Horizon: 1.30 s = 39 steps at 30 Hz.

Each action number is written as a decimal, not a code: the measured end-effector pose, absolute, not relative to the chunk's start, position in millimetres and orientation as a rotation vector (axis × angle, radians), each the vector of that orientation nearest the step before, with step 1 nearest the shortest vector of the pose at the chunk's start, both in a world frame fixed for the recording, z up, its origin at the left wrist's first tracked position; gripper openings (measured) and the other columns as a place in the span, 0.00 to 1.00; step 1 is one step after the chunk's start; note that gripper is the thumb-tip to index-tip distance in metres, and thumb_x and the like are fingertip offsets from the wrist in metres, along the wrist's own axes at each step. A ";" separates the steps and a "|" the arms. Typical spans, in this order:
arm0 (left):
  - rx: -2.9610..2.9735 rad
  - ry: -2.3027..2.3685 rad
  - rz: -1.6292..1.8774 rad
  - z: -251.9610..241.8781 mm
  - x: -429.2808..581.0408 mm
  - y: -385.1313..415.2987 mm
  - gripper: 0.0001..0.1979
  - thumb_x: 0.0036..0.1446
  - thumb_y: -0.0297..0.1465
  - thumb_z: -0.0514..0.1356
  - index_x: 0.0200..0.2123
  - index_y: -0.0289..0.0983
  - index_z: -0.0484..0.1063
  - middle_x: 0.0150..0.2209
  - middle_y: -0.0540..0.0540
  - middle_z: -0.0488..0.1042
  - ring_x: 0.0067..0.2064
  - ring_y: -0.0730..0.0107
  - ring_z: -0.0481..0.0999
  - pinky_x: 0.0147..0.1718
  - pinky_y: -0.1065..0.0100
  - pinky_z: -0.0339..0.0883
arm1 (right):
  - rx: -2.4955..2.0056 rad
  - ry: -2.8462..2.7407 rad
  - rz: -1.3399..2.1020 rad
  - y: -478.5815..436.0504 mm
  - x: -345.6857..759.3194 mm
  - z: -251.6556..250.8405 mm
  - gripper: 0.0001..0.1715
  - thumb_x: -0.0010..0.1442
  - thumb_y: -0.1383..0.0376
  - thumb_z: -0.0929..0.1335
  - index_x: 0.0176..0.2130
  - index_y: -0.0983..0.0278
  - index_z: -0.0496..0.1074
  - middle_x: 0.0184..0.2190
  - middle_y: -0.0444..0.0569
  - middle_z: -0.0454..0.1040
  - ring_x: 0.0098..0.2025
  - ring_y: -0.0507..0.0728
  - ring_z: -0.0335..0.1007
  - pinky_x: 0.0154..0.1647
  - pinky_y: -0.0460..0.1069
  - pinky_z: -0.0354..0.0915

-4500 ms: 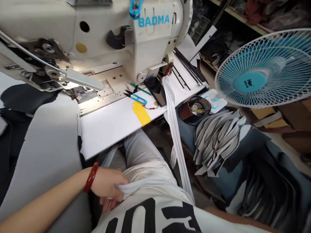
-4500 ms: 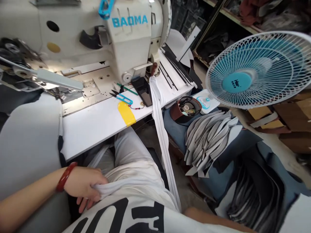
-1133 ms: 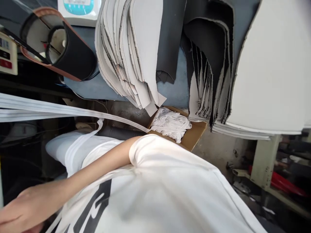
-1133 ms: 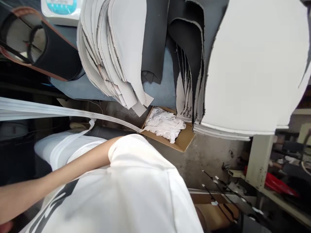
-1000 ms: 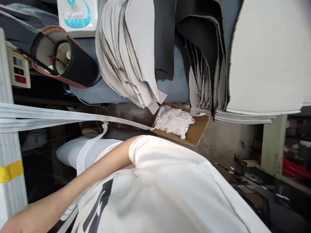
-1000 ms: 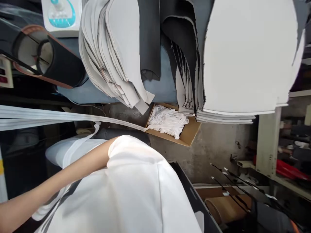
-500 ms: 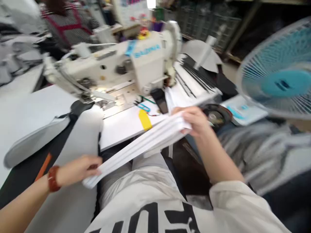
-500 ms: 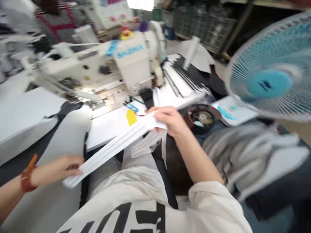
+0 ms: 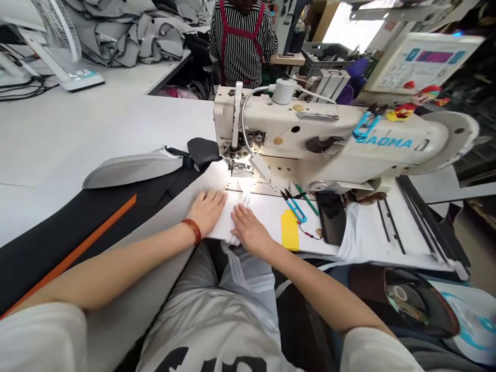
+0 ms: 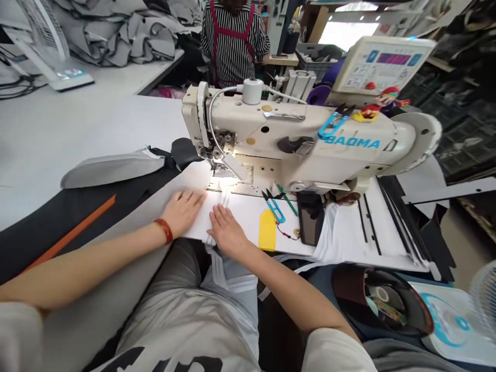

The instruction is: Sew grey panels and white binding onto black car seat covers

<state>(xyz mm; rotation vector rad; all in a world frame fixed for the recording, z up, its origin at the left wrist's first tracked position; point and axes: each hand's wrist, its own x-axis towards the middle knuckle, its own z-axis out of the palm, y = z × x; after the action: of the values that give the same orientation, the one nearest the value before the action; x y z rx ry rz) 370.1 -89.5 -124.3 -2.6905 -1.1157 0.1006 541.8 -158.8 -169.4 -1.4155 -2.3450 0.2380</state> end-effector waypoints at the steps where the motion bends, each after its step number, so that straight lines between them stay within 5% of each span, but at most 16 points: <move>1: -2.652 -1.192 0.141 -123.4 361.6 -95.0 0.25 0.65 0.23 0.44 0.64 0.29 0.62 0.59 0.30 0.67 0.56 0.47 0.67 0.46 0.51 0.64 | -1.361 -2.347 0.207 -151.9 543.8 -178.8 0.21 0.68 0.64 0.63 0.55 0.73 0.73 0.60 0.65 0.69 0.66 0.67 0.61 0.65 0.63 0.61; 5: -2.638 -1.333 0.344 -114.9 349.6 -91.0 0.30 0.59 0.19 0.46 0.65 0.25 0.59 0.54 0.28 0.69 0.52 0.44 0.68 0.40 0.53 0.65 | -1.386 -2.242 0.167 -137.1 553.2 -179.0 0.19 0.70 0.67 0.60 0.51 0.66 0.76 0.51 0.60 0.77 0.56 0.62 0.70 0.56 0.60 0.68; 9: -2.617 -1.385 0.301 -117.6 364.2 -66.9 0.28 0.60 0.19 0.44 0.64 0.23 0.59 0.50 0.28 0.70 0.51 0.45 0.69 0.38 0.54 0.66 | -1.472 -2.221 -0.021 -143.2 550.6 -173.3 0.21 0.69 0.66 0.62 0.57 0.71 0.70 0.60 0.65 0.67 0.64 0.68 0.58 0.63 0.67 0.58; 14: -2.583 -1.483 0.150 -123.5 376.8 -57.1 0.22 0.63 0.19 0.41 0.52 0.27 0.69 0.44 0.31 0.71 0.49 0.48 0.71 0.38 0.57 0.66 | -1.481 -2.279 -0.020 -152.9 544.2 -177.5 0.19 0.70 0.68 0.59 0.52 0.66 0.74 0.40 0.56 0.78 0.46 0.61 0.70 0.51 0.59 0.67; 19: -2.570 -1.505 0.240 -112.4 363.5 -63.7 0.21 0.63 0.19 0.42 0.49 0.32 0.71 0.45 0.34 0.71 0.48 0.48 0.73 0.37 0.59 0.68 | -1.633 -2.303 -0.032 -134.8 543.9 -174.8 0.26 0.68 0.69 0.58 0.62 0.76 0.65 0.64 0.67 0.61 0.67 0.68 0.52 0.64 0.65 0.56; 25: -2.774 -1.648 0.285 -87.9 342.4 -32.7 0.22 0.60 0.18 0.48 0.55 0.35 0.68 0.48 0.37 0.75 0.48 0.55 0.75 0.46 0.60 0.69 | -1.672 -2.301 0.130 -123.5 527.5 -165.5 0.24 0.68 0.66 0.60 0.60 0.71 0.67 0.58 0.62 0.69 0.61 0.66 0.61 0.65 0.62 0.56; 28: -2.846 -1.750 0.207 -88.4 343.4 -20.1 0.22 0.61 0.19 0.49 0.57 0.38 0.65 0.46 0.41 0.78 0.46 0.62 0.77 0.47 0.64 0.68 | -1.680 -2.274 0.118 -120.0 513.2 -167.1 0.25 0.68 0.68 0.60 0.62 0.68 0.65 0.61 0.62 0.66 0.64 0.66 0.57 0.66 0.65 0.51; 32: -2.826 -1.821 0.229 -98.5 355.3 -26.2 0.16 0.67 0.33 0.50 0.56 0.37 0.62 0.43 0.40 0.78 0.44 0.58 0.79 0.43 0.64 0.69 | -1.727 -2.211 0.164 -115.7 505.0 -169.9 0.29 0.68 0.70 0.57 0.66 0.71 0.59 0.67 0.63 0.58 0.70 0.66 0.49 0.68 0.65 0.47; 35: -2.815 -1.789 0.282 -92.2 361.3 -27.9 0.23 0.65 0.43 0.52 0.57 0.36 0.61 0.43 0.39 0.78 0.45 0.53 0.79 0.43 0.62 0.70 | -1.741 -2.179 0.280 -114.8 497.3 -166.8 0.34 0.64 0.76 0.55 0.68 0.70 0.54 0.70 0.61 0.53 0.72 0.66 0.45 0.69 0.68 0.44; 39: -2.757 -1.635 0.432 -68.1 371.9 -18.5 0.21 0.66 0.38 0.50 0.59 0.38 0.61 0.48 0.39 0.77 0.49 0.53 0.78 0.46 0.61 0.69 | -1.649 -2.242 0.432 -104.1 466.2 -160.0 0.43 0.56 0.79 0.59 0.69 0.76 0.49 0.70 0.67 0.50 0.72 0.68 0.43 0.70 0.69 0.42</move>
<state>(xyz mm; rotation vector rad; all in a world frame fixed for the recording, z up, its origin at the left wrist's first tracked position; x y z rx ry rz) 371.9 -18.5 -68.1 -2.7575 -1.6347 0.4319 466.2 -104.1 -160.0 -1.6488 -2.2419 0.4317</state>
